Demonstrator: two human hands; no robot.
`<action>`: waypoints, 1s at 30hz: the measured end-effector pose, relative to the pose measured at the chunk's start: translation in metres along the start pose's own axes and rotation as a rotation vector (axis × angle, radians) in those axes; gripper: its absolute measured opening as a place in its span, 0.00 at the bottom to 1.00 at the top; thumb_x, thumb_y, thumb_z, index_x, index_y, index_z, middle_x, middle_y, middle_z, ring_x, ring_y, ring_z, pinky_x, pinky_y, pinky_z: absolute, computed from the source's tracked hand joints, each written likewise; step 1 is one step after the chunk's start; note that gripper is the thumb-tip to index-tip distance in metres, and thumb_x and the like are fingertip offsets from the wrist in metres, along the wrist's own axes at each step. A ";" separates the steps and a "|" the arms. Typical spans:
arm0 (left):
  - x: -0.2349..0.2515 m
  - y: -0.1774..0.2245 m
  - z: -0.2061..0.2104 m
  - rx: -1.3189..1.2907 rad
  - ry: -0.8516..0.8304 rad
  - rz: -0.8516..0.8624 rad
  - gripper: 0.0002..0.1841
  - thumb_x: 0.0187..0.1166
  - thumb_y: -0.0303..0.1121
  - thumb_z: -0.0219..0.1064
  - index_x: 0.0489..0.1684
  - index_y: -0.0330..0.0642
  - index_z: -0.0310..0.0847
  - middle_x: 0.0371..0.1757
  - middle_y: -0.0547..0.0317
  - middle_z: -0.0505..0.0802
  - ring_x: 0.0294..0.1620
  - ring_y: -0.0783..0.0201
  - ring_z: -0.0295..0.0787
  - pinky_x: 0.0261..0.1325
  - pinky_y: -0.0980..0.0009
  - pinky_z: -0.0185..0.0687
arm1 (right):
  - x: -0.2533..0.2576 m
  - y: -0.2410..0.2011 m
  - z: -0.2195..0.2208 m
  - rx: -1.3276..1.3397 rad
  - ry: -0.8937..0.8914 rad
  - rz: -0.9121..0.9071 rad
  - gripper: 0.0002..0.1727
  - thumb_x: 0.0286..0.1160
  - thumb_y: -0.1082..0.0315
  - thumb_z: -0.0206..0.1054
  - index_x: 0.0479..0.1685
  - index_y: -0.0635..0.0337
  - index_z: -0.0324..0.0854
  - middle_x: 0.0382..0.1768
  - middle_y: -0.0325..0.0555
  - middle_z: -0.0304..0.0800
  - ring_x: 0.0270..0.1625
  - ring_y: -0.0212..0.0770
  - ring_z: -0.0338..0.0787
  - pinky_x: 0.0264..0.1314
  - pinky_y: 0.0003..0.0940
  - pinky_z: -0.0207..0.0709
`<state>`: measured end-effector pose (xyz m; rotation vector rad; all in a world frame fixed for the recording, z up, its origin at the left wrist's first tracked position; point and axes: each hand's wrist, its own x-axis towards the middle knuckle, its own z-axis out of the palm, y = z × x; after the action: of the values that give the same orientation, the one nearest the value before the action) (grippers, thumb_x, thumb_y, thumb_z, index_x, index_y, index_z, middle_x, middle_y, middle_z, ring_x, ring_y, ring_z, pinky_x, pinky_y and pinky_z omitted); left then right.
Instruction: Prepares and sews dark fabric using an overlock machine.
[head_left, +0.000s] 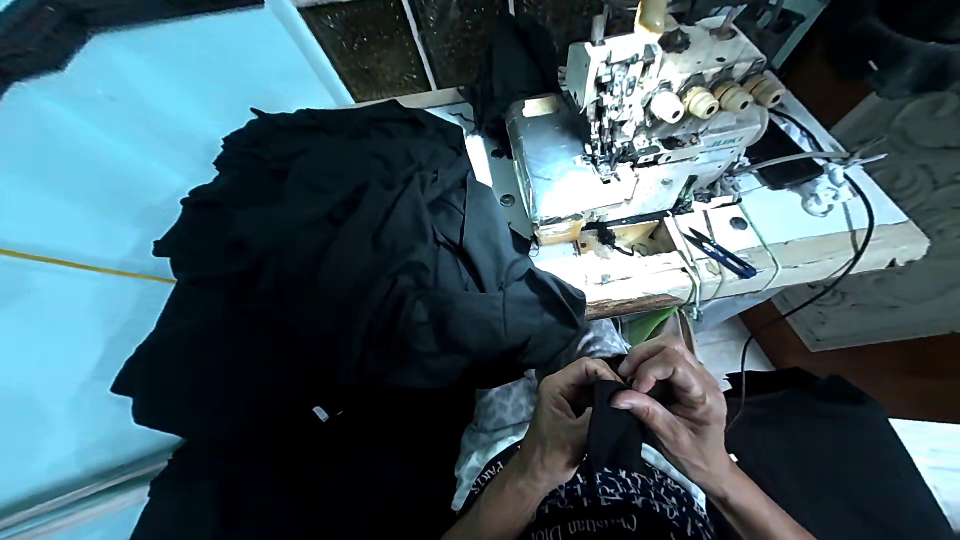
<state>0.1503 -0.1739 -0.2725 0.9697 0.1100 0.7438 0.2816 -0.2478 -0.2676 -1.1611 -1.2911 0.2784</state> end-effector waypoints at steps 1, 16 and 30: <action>-0.001 0.000 -0.001 0.020 -0.005 -0.002 0.04 0.77 0.34 0.72 0.42 0.47 0.87 0.42 0.76 0.91 0.47 0.84 0.86 0.53 0.83 0.82 | 0.000 0.000 -0.001 -0.024 -0.022 -0.004 0.15 0.83 0.52 0.67 0.37 0.52 0.73 0.43 0.34 0.81 0.54 0.19 0.83 0.59 0.11 0.75; -0.011 0.014 -0.051 0.049 -0.117 -0.091 0.06 0.70 0.30 0.65 0.35 0.57 0.83 0.38 0.77 0.89 0.50 0.78 0.87 0.75 0.66 0.76 | 0.019 0.006 -0.030 0.748 -0.537 0.483 0.08 0.75 0.68 0.72 0.34 0.42 0.78 0.32 0.15 0.79 0.36 0.09 0.77 0.41 0.06 0.71; -0.007 0.072 -0.063 0.611 -0.110 -0.015 0.06 0.77 0.36 0.71 0.38 0.43 0.88 0.39 0.74 0.88 0.45 0.85 0.82 0.45 0.88 0.78 | -0.005 -0.004 -0.004 -0.850 -0.364 -0.316 0.17 0.80 0.47 0.62 0.53 0.48 0.79 0.59 0.50 0.88 0.47 0.49 0.81 0.50 0.38 0.71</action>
<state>0.0821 -0.1092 -0.2547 1.5862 0.2572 0.6506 0.2817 -0.2547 -0.2668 -1.6188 -1.9837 -0.3523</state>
